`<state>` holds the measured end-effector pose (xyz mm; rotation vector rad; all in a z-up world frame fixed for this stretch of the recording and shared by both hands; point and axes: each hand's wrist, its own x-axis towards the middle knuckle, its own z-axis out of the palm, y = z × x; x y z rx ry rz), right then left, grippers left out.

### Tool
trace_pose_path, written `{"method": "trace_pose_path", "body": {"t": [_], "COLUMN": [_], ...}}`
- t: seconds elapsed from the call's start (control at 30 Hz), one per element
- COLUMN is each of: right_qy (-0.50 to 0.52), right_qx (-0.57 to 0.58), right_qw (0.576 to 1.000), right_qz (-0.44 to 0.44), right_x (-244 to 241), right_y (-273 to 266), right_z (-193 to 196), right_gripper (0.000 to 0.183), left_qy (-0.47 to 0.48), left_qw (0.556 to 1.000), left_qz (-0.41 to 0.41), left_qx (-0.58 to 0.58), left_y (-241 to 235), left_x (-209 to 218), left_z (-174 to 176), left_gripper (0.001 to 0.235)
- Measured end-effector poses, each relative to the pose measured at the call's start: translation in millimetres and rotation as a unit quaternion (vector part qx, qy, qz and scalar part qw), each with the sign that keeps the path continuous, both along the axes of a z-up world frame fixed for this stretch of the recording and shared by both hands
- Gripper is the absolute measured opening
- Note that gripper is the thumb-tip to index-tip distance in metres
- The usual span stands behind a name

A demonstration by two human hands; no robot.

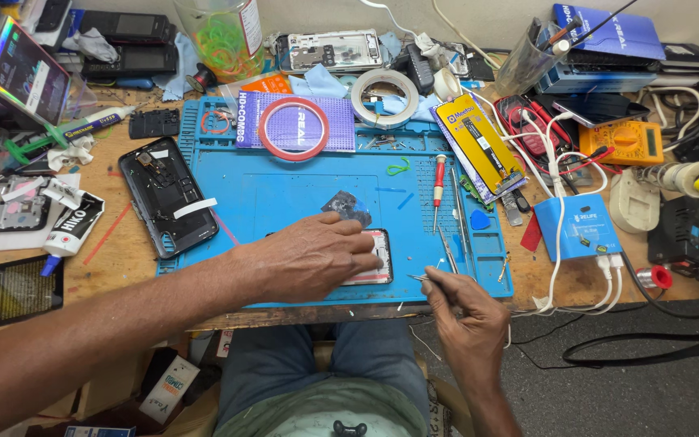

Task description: The person applies red adhesive tape to the edges of a disassembled smartphone screen and uses a small metal tool to press and adjust components on the back of the device. They repeatedly pick up and set down tools while working on the phone's internal parts.

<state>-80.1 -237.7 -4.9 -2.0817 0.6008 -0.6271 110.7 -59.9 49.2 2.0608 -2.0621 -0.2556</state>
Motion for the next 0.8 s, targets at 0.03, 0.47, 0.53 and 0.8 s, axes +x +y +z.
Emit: {"method": "trace_pose_path", "body": {"t": [0.03,0.47,0.53,0.8], "right_qy": [0.031,0.027,0.050,0.060], "right_qx": [-0.010,-0.203,-0.162,-0.126], "right_qw": [0.999,0.978,0.985,0.984], "right_qz": [-0.020,0.029,0.032,0.110], "right_x": [0,-3,-3,12], "right_y": [-2,-37,-37,-27], "right_z": [-1,2,4,12], "right_gripper": [0.021,0.030,0.030,0.039], "left_qy": [0.003,0.014,0.012,0.029], "left_qw": [0.999,0.978,0.976,0.972], "left_qz": [0.028,0.202,0.211,0.230], "left_qx": [0.021,-0.057,-0.047,0.017], "left_y": [3,65,73,87], "left_x": [-3,-14,-12,-7], "left_z": [2,14,15,15], "left_gripper": [0.037,0.083,0.083,0.081]}}
